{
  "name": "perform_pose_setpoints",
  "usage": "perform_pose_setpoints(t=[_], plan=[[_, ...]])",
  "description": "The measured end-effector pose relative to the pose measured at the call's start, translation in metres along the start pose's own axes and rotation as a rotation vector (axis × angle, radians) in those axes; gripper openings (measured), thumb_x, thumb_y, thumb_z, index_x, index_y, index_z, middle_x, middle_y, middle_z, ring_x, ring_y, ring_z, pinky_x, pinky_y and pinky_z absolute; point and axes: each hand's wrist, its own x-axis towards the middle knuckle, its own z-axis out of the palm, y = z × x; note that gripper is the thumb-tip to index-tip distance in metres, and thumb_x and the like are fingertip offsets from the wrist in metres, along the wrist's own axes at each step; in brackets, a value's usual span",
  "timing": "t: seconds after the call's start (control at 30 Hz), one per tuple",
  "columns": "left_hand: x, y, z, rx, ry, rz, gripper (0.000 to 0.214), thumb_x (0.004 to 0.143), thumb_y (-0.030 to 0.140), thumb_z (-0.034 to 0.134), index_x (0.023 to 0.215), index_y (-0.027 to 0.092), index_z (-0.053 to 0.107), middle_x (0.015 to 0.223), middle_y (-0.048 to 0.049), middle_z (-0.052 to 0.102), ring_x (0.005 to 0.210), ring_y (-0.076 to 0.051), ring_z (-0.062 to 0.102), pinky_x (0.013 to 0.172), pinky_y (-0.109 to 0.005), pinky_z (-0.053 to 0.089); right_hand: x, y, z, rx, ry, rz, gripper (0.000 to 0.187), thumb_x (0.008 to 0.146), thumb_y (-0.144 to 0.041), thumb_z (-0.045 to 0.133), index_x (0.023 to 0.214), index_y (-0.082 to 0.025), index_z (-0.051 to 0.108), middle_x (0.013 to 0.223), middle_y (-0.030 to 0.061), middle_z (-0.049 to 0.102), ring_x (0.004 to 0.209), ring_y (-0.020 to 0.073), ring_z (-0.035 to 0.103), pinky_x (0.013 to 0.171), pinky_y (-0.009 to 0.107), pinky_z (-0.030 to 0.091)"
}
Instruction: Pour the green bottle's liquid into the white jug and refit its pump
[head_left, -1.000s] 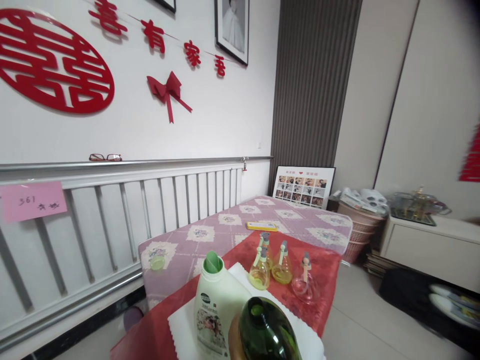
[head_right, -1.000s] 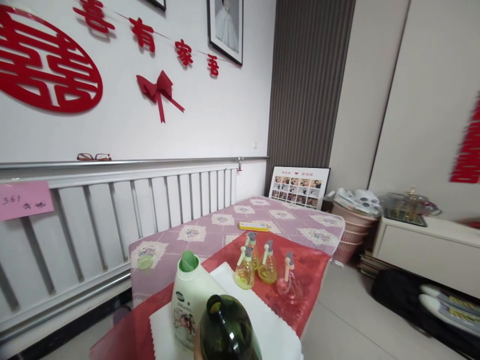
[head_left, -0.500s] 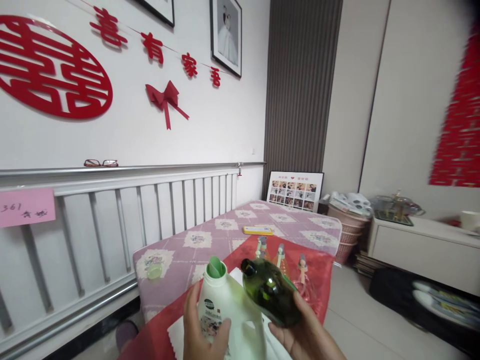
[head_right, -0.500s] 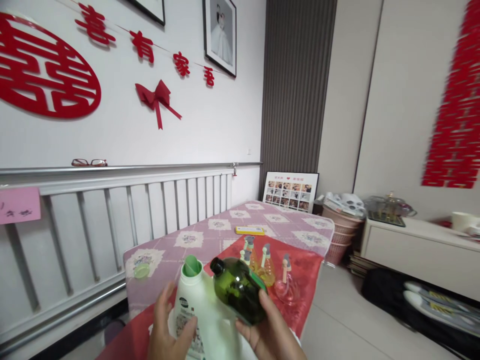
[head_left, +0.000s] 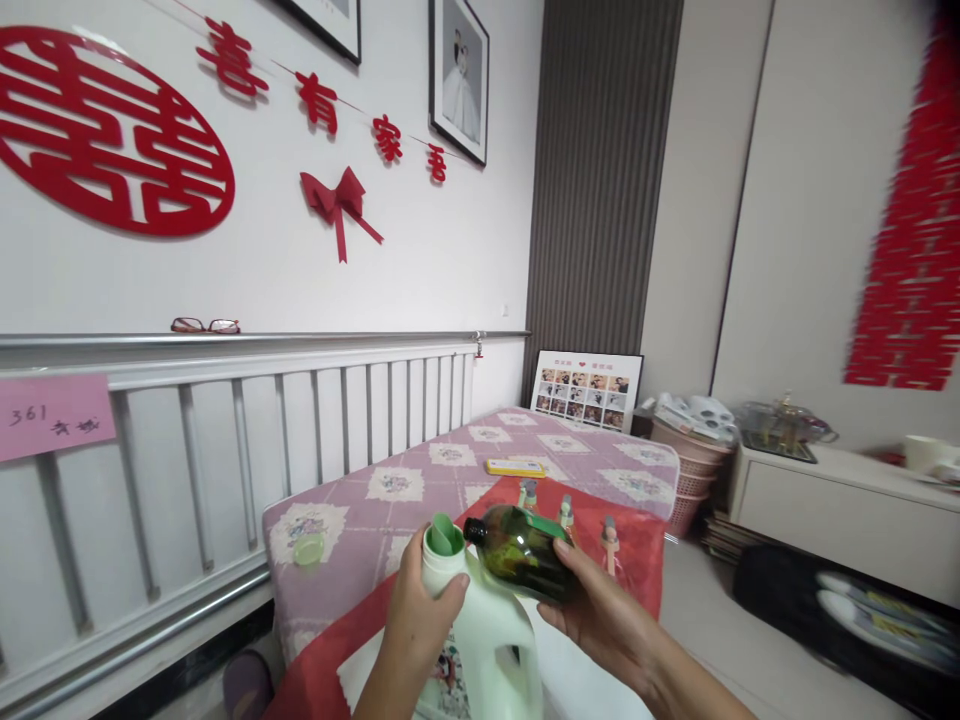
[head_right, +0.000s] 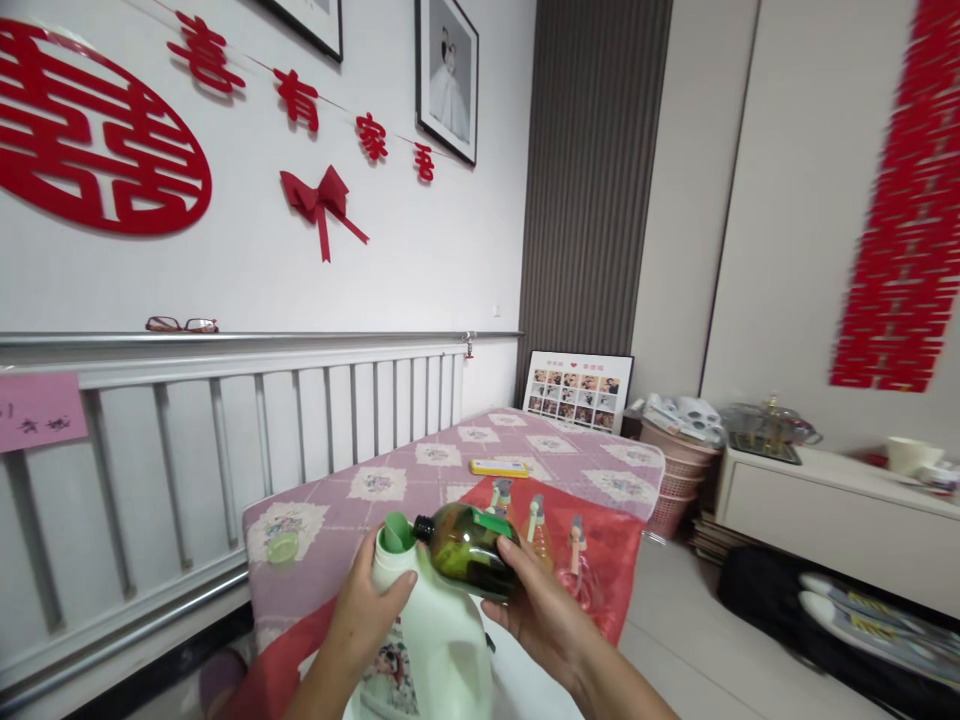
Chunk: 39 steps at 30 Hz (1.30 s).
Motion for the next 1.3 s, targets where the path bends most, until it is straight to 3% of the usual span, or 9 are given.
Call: perform_pose_setpoints(t=[0.4,0.73,0.97,1.3], plan=[[0.003,-0.010,0.002,0.021,0.008,0.027,0.067,0.076,0.032,0.060,0.138,0.018,0.040,0.142,-0.0162,0.058,0.131,-0.030,0.055,0.113,-0.045,0.041,0.008,-0.012,0.010,-0.086,0.016,-0.023,0.032,0.079,-0.034,0.084,0.105,-0.029,0.067,0.083,-0.0030,0.074,0.061,0.0094,0.066,0.049,0.017,0.057],[0.000,0.000,-0.001,0.018,0.021,0.018,0.065,0.075,0.031,0.061,0.135,0.017,0.043,0.139,-0.0172,0.061,0.130,-0.030,0.057,0.112,-0.044,0.042,0.011,-0.015,0.014,-0.222,-0.030,-0.066,0.051,0.077,-0.039,0.086,0.122,-0.031,0.063,0.089,0.0000,0.076,0.066,0.0115,0.068,0.051,0.019,0.056],[-0.002,0.002,-0.002,0.004,0.013,0.011,0.066,0.075,0.031,0.061,0.137,0.018,0.043,0.141,-0.0156,0.061,0.131,-0.030,0.056,0.113,-0.042,0.041,0.013,-0.020,0.014,-0.292,-0.002,-0.111,0.056,0.072,-0.045,0.088,0.121,-0.030,0.064,0.088,-0.0007,0.072,0.070,0.0127,0.066,0.050,0.019,0.052],[-0.002,0.001,-0.002,0.002,0.001,0.012,0.071,0.075,0.032,0.060,0.140,0.015,0.038,0.144,-0.0183,0.056,0.134,-0.031,0.053,0.115,-0.045,0.038,0.006,-0.032,0.027,-0.470,0.042,-0.140,0.056,0.077,-0.045,0.083,0.126,-0.029,0.062,0.097,0.0006,0.070,0.070,0.0112,0.061,0.053,0.021,0.051]])
